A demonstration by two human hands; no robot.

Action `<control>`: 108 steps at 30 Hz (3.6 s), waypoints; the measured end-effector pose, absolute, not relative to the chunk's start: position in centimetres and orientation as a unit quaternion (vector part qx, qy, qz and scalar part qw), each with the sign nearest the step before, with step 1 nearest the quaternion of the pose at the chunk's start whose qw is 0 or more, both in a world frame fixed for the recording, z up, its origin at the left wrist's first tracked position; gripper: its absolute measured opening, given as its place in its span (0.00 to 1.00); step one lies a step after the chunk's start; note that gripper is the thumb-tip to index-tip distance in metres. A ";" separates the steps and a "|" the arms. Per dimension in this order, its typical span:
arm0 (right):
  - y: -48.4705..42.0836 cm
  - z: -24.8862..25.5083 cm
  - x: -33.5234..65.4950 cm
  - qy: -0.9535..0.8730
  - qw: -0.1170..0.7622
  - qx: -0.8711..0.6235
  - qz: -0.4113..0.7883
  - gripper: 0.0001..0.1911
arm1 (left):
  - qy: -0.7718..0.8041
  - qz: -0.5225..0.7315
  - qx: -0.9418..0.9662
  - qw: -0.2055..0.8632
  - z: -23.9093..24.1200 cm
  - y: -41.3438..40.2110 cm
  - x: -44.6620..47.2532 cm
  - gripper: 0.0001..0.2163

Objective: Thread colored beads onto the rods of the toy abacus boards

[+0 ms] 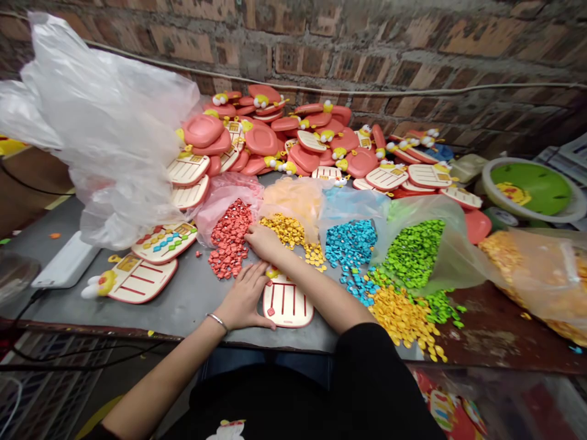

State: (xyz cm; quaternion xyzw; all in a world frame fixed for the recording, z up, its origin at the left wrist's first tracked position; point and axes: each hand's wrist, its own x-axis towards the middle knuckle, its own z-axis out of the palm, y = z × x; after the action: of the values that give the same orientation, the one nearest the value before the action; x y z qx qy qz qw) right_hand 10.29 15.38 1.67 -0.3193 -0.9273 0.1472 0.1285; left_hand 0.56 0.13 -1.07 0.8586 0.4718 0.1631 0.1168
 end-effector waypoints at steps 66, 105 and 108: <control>9.9 4.5 7.9 -0.931 0.049 -0.319 0.172 0.06 | 0.427 0.131 0.871 0.206 -2.6 0.3 0.2 0.47; 4.7 -1.3 25.5 -0.818 0.334 -0.455 0.112 0.09 | 0.450 0.155 0.867 0.146 -1.2 0.5 0.6 0.59; 4.7 -1.4 25.4 -0.820 0.343 -0.446 0.106 0.09 | 0.452 0.158 0.866 0.145 -1.2 0.5 0.6 0.59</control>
State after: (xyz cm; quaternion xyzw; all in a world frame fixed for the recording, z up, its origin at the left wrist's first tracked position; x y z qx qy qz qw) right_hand 25.45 4.70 -1.39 -0.4464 -0.8196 0.1057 0.3432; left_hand 0.56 0.45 -1.24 0.8658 0.4520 0.1583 0.1450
